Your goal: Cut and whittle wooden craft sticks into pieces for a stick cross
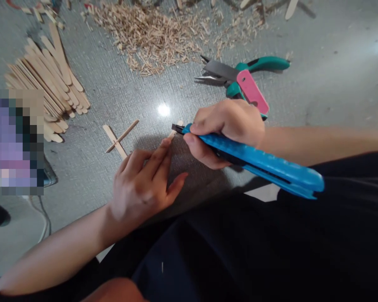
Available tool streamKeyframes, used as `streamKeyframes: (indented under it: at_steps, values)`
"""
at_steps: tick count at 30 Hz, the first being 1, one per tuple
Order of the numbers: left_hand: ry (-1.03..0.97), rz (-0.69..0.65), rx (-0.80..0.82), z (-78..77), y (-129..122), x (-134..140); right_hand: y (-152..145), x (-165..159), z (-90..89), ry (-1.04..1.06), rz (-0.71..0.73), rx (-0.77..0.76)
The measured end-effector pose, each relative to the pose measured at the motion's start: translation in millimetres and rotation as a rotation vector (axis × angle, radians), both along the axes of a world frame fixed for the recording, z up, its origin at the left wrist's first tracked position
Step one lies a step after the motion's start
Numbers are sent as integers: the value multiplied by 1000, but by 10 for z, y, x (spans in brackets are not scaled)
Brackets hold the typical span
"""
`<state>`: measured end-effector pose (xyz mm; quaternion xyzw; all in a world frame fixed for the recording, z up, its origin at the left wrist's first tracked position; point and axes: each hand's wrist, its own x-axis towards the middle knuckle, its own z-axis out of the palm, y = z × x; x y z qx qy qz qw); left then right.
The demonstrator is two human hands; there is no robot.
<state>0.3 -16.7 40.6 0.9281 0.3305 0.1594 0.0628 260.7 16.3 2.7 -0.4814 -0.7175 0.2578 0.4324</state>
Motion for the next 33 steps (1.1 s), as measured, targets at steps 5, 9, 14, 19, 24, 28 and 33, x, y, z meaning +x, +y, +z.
streamKeyframes:
  at_steps: [5,9,14,19,24,28,33]
  values:
    - [3,0,15,-38,-31,-2,31,-45,-24,-38,143,272]
    - [-34,8,27,-66,-38,1,56,-54,16,-89,180,248]
    - [-53,11,22,-87,-30,-5,42,-59,27,-87,166,220]
    - [-70,10,19,-95,-26,-12,14,-35,26,-93,153,195]
    - [-73,4,0,-95,-25,-16,-19,9,-17,-105,136,29]
    - [-80,11,11,-119,-23,-19,-11,5,-41,-101,136,76]
    - [-107,-2,28,-155,-29,-24,25,10,-30,-111,184,125]
